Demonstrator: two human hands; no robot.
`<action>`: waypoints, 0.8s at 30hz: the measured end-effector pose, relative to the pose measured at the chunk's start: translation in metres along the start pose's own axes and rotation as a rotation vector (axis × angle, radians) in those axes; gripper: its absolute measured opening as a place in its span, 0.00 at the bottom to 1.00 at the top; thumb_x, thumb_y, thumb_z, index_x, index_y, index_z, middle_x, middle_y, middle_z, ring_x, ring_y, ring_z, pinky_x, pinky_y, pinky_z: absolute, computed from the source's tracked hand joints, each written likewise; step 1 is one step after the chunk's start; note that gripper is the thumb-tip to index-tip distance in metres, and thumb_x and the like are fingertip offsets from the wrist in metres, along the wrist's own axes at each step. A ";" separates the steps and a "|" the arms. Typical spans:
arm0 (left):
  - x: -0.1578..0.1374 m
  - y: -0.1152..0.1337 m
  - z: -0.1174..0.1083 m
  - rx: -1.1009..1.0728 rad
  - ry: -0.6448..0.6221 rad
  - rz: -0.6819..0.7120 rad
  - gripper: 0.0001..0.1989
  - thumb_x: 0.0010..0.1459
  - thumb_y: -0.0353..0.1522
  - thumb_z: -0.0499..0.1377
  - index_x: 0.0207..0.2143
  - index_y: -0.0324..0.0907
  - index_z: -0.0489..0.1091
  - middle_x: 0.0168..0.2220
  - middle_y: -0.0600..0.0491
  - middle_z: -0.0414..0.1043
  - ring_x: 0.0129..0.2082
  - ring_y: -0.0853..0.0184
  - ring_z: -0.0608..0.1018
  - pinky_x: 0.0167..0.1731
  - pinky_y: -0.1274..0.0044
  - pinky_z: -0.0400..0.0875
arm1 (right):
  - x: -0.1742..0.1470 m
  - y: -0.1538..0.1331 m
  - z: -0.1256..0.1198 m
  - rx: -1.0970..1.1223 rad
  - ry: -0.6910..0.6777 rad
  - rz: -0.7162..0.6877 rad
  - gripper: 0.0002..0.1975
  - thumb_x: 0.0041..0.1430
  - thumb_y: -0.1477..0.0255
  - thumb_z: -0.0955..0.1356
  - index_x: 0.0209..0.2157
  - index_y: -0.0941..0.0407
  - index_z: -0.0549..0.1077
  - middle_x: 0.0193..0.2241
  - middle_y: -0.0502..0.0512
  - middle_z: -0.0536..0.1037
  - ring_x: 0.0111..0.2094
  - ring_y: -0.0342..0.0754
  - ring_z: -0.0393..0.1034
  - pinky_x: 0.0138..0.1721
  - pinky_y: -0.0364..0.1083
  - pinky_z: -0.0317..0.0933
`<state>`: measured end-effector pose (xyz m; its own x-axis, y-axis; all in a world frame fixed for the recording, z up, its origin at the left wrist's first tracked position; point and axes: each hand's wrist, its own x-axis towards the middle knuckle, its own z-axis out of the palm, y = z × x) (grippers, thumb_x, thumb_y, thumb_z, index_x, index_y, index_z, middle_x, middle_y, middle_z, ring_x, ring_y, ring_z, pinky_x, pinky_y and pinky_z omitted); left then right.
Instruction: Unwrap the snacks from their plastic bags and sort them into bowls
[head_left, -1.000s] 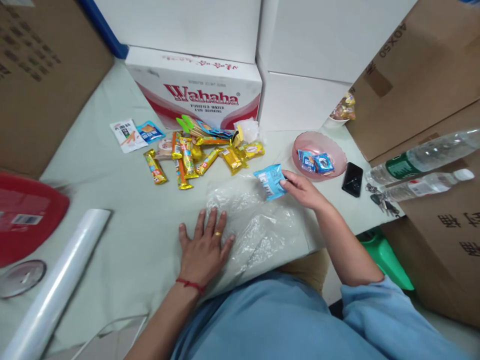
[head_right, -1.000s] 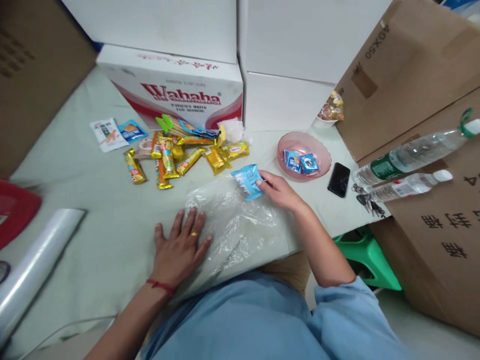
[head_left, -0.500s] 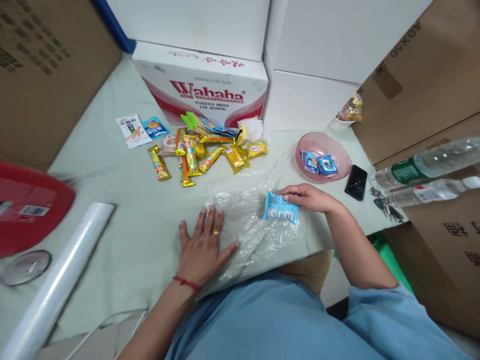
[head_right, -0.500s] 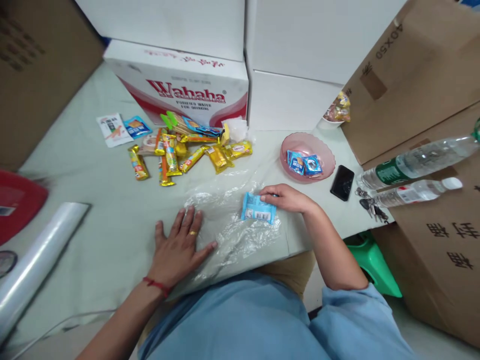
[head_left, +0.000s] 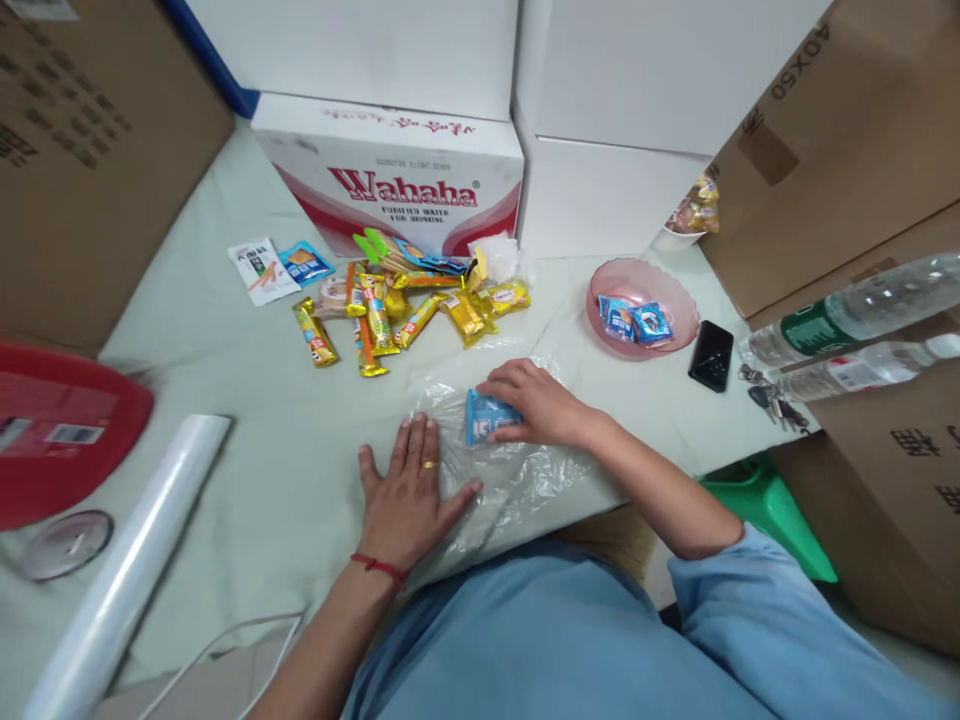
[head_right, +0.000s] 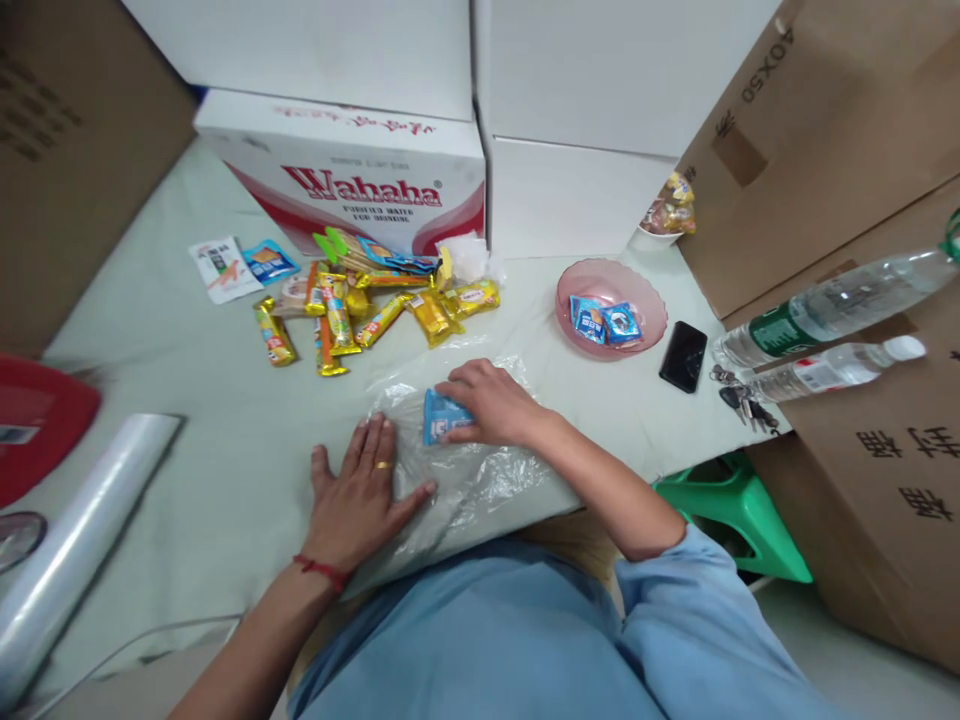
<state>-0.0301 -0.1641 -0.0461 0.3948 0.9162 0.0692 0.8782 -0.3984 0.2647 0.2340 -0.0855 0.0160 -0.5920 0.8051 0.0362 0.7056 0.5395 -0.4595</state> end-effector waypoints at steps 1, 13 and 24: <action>0.000 0.000 0.000 -0.002 0.001 0.000 0.46 0.67 0.54 0.49 0.77 0.36 0.44 0.76 0.32 0.48 0.75 0.42 0.56 0.69 0.38 0.34 | -0.004 -0.002 0.002 -0.034 -0.025 -0.001 0.35 0.60 0.60 0.77 0.65 0.56 0.70 0.60 0.67 0.74 0.64 0.65 0.60 0.63 0.62 0.58; 0.000 -0.007 0.000 -0.051 0.098 0.000 0.29 0.74 0.40 0.47 0.74 0.46 0.55 0.76 0.36 0.48 0.73 0.47 0.62 0.68 0.39 0.46 | -0.014 -0.003 0.009 -0.038 -0.033 -0.059 0.31 0.67 0.66 0.72 0.68 0.55 0.66 0.67 0.68 0.67 0.70 0.65 0.55 0.68 0.66 0.54; -0.034 -0.047 -0.023 -0.312 -0.010 0.386 0.35 0.63 0.26 0.50 0.70 0.56 0.62 0.68 0.51 0.70 0.69 0.60 0.70 0.74 0.55 0.50 | -0.156 -0.016 0.028 0.125 0.098 0.002 0.26 0.67 0.61 0.72 0.63 0.49 0.70 0.61 0.67 0.74 0.64 0.64 0.66 0.62 0.68 0.66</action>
<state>-0.0907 -0.1754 -0.0385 0.6791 0.7033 0.2103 0.5452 -0.6751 0.4970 0.3041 -0.2267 -0.0069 -0.5460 0.8294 0.1187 0.6488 0.5082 -0.5664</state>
